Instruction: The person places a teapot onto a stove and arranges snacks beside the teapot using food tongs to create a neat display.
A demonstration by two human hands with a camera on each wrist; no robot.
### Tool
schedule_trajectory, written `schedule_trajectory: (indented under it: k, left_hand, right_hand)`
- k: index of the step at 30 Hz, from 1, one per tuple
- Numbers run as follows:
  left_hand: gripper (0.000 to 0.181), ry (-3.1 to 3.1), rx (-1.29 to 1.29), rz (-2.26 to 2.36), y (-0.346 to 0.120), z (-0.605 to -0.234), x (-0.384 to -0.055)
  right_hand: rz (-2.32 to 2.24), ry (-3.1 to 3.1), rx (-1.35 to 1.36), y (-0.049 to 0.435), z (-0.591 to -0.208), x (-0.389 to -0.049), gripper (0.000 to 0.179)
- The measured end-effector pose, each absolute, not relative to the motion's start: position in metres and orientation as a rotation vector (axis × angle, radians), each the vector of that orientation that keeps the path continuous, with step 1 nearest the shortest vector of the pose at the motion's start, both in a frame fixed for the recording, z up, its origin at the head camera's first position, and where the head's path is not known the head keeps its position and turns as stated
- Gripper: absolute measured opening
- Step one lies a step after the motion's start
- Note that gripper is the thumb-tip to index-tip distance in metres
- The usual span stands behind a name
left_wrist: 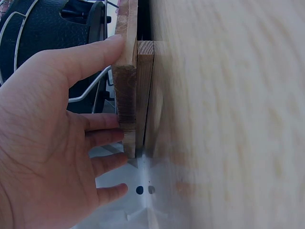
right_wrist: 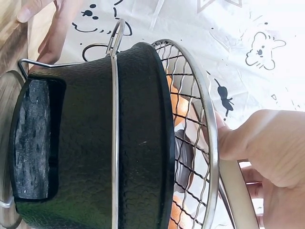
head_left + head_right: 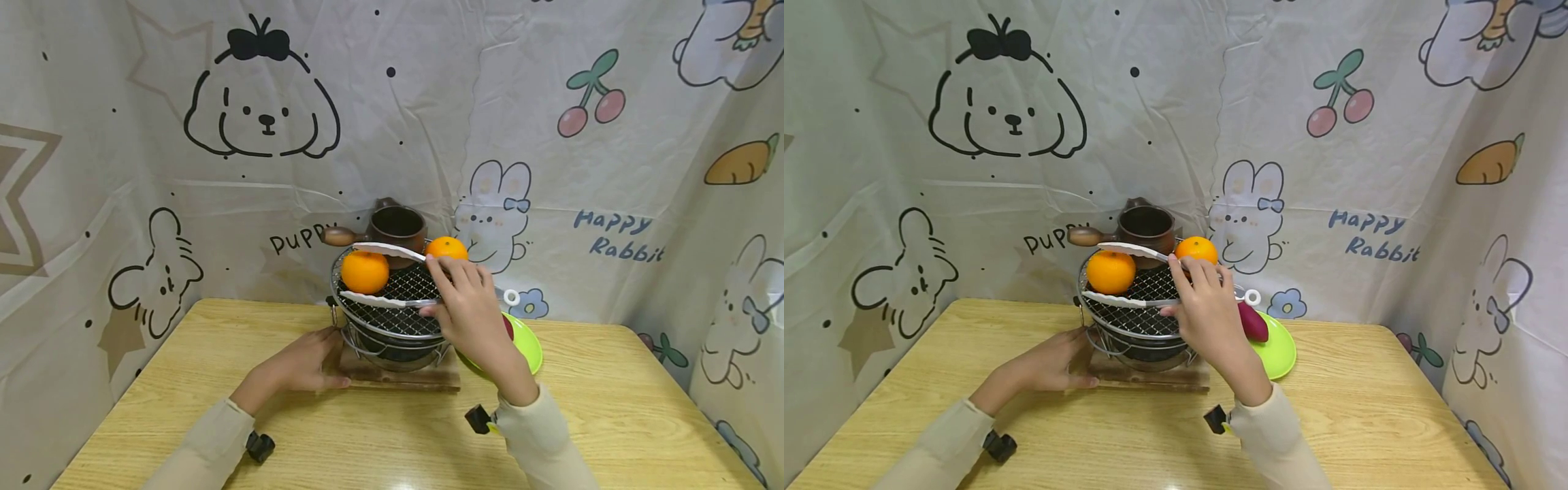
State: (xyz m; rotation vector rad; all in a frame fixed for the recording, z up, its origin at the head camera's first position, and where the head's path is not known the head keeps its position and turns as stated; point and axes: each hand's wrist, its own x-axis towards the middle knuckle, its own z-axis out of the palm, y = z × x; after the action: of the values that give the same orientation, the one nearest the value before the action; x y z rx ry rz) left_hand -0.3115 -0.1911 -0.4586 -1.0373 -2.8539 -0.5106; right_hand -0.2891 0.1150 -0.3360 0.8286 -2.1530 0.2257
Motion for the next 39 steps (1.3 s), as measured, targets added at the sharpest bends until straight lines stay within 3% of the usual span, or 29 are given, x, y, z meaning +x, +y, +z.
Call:
schedule_trajectory:
  k: [39]
  left_hand:
    - [0.092,-2.953,-0.955,-0.402,-0.1907,-0.4569,-0.3085]
  right_hand:
    - [0.235,-2.177,0.833,0.1189,-0.3322,-0.2848,0.075]
